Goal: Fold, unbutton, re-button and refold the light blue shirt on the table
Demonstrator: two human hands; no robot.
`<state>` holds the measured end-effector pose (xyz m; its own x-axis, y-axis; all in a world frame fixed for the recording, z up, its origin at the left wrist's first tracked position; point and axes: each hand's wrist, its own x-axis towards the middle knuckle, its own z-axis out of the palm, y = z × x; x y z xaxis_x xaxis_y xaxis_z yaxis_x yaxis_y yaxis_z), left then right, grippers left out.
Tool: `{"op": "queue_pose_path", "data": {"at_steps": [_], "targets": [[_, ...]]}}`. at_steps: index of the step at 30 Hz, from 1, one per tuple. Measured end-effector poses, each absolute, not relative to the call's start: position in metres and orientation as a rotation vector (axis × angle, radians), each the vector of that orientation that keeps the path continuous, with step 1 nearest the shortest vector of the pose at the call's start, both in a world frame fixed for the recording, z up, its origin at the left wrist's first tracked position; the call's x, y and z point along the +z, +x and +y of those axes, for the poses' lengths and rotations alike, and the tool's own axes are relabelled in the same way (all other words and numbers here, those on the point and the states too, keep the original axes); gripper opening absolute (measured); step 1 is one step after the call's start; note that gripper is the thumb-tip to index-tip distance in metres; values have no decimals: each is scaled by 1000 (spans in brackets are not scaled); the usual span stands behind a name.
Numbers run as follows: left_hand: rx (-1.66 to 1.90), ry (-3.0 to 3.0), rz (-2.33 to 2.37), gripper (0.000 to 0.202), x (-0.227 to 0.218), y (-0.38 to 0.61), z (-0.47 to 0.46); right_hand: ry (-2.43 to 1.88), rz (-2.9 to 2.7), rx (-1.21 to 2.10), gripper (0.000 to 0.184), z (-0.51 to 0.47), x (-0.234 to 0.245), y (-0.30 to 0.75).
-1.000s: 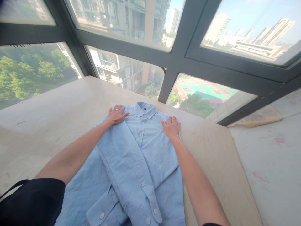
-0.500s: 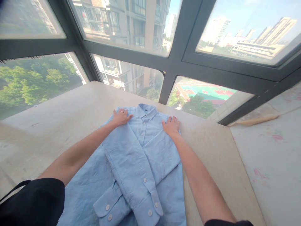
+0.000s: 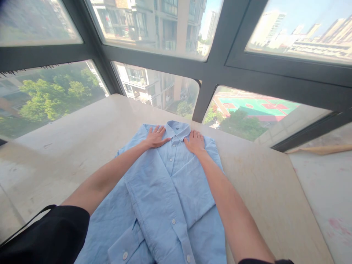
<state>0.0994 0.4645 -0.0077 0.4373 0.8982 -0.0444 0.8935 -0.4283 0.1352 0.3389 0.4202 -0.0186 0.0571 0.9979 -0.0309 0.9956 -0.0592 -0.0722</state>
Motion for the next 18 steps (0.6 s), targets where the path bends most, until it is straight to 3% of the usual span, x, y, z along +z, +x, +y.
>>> {"op": "queue_pose_path", "data": {"at_steps": [18], "targets": [[1,2467,1606,88,-9,93,462,-2311,-2092,155,75,421,-17,348]]}}
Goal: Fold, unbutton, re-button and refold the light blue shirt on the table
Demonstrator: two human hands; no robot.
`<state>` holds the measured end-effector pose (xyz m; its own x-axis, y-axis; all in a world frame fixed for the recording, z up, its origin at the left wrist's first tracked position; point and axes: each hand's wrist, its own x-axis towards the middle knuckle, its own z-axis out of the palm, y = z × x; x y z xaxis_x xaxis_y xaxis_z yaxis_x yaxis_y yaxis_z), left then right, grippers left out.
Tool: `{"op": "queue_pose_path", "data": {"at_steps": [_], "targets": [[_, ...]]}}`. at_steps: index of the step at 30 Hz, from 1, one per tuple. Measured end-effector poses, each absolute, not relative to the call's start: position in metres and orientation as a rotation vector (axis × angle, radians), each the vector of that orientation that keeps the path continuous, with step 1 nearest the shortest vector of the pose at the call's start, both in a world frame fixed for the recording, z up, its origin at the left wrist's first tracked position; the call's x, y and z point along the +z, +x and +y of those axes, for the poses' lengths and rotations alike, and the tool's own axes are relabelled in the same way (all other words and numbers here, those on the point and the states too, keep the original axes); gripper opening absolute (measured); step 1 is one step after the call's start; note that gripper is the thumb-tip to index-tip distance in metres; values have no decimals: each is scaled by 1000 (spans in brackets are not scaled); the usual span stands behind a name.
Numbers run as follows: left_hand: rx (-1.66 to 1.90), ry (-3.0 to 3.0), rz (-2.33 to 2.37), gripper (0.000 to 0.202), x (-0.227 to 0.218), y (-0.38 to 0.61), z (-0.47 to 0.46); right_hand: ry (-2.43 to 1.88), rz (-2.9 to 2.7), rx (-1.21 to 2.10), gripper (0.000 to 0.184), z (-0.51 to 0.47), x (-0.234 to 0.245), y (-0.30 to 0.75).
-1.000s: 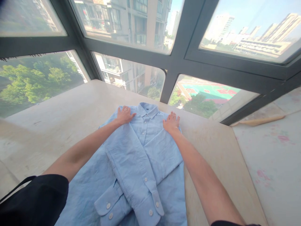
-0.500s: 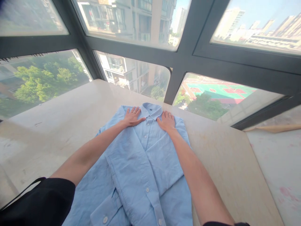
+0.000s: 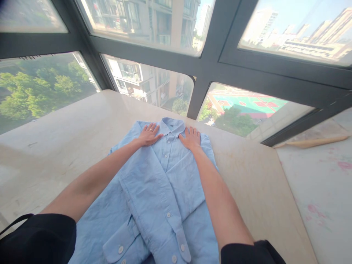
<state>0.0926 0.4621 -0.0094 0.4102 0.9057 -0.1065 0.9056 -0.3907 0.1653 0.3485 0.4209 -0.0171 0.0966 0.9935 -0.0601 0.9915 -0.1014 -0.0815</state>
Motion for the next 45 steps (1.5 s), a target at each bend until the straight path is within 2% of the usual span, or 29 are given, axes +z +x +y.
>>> {"op": "queue_pose_path", "data": {"at_steps": [4,9,13,20,27,37,45], "targets": [[27,2453,1622,83,-9,83,439,-2364,-2026,109,71,417,-12,341],[138,2425,1709,79,-13,78,400,-2409,-1957,-290,58,403,-5,321],[268,2415,1691,71,-15,71,379,-2314,-2086,-424,56,375,2,302],[580,2422,1559,48,-12,54,355,-2003,-2266,-295,48,270,15,269],[900,2115,1386,38,6,67,286,-2130,-2064,-75,54,189,-8,253],[832,2139,1454,36,-9,87,172,-1960,-2077,24,53,189,-26,278],[594,2307,1776,51,-9,47,92,-1793,-2102,46,48,167,-33,302]]}}
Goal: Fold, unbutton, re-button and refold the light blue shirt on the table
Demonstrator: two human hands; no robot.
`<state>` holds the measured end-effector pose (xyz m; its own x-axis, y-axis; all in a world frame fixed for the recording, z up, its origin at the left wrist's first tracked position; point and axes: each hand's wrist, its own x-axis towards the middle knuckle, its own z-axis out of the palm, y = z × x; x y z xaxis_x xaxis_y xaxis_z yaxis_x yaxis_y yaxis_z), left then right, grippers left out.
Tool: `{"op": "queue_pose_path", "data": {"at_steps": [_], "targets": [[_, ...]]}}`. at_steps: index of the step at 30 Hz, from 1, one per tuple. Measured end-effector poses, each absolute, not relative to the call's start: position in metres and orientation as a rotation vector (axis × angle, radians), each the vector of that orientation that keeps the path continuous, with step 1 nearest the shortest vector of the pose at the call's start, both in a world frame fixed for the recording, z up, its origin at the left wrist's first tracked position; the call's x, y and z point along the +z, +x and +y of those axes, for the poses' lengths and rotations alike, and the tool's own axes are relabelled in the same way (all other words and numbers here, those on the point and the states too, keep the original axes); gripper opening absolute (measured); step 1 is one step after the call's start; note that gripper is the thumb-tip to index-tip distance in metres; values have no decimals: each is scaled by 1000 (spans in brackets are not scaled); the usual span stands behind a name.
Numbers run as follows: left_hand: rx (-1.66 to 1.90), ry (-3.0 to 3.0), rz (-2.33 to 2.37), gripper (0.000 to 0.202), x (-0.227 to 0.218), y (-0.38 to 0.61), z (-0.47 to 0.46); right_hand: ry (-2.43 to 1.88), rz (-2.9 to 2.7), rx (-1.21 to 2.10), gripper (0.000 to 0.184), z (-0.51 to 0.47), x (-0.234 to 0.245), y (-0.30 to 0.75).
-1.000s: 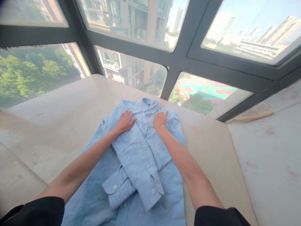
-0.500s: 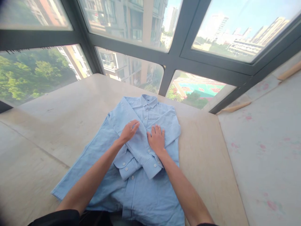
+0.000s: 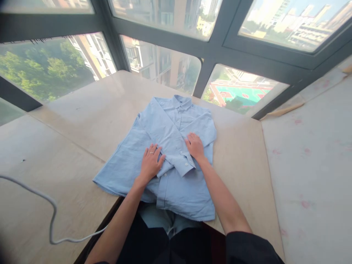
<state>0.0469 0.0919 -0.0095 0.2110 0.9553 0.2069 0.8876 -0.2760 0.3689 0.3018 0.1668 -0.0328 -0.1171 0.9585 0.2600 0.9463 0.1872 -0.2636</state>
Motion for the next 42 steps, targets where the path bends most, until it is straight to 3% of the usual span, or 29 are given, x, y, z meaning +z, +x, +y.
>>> {"op": "queue_pose_path", "data": {"at_steps": [6,21,27,31,39,42], "targets": [[490,2364,1875,62,-6,20,45,-1771,-2188,20,50,126,-34,319],[265,2074,2247,67,9,-59,5,-1861,-2119,129,49,-30,-26,346],[271,1833,2392,65,25,-82,-1,-1736,-1827,314,47,-88,-10,334],[393,1694,2528,61,32,-99,4,-1877,-1403,327,49,-117,-1,327],[664,1469,2438,46,34,-121,17,-1964,-842,1113,65,-127,25,330],[771,1397,2455,41,36,-120,16,-1919,-920,1235,44,-123,40,322]]}}
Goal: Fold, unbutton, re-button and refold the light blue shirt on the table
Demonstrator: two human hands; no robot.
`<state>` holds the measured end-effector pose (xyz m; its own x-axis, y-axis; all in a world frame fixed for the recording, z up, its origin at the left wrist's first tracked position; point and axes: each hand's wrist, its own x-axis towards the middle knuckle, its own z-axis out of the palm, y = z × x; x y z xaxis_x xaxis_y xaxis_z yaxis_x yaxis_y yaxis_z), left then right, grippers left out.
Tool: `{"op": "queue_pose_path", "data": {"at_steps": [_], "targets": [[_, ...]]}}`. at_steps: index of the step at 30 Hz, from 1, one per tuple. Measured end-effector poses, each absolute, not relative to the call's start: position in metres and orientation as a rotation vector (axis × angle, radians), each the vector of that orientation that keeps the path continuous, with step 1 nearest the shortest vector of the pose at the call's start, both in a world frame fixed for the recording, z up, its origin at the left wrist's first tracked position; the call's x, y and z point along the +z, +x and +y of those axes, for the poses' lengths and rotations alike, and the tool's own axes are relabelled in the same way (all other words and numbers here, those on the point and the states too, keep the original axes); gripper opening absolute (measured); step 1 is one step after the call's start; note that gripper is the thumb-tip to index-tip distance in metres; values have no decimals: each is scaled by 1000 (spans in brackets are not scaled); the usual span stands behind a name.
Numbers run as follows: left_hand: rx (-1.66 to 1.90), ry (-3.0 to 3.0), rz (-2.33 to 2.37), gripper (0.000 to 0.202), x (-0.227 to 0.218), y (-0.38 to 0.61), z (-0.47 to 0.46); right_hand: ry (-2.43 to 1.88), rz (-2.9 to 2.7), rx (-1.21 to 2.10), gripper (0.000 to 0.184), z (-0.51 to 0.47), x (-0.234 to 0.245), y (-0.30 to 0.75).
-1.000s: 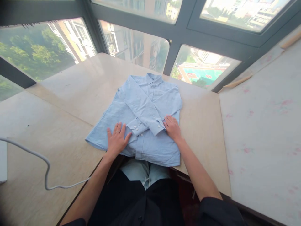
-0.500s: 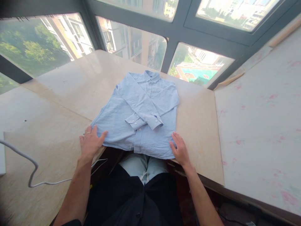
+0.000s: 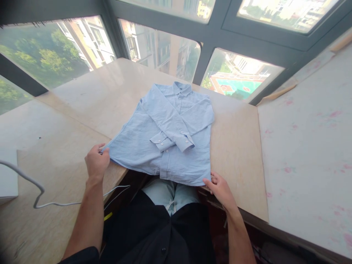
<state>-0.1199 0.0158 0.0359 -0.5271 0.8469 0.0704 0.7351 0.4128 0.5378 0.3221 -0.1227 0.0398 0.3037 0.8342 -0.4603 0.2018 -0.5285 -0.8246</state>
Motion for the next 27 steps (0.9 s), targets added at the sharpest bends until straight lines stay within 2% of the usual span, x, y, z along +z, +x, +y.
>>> {"op": "queue_pose_path", "data": {"at_steps": [2,7,15,18,23,27], "targets": [[802,1363,2464,39,37,-120,15,-1884,-917,1239,38,-121,46,322],[757,1350,2471,37,36,-124,11,-1714,-660,1216,42,-125,45,337],[644,1676,2452,49,32,-112,5,-1615,-537,1165,38,-132,30,337],[515,1728,2395,41,31,-109,7,-1596,-579,1203,46,-134,26,338],[417,1774,2440,27,32,-107,13,-1538,-632,1247,75,-140,25,341],[487,1753,2476,27,33,-106,14,-1544,-683,1225,75,-142,23,337]]}}
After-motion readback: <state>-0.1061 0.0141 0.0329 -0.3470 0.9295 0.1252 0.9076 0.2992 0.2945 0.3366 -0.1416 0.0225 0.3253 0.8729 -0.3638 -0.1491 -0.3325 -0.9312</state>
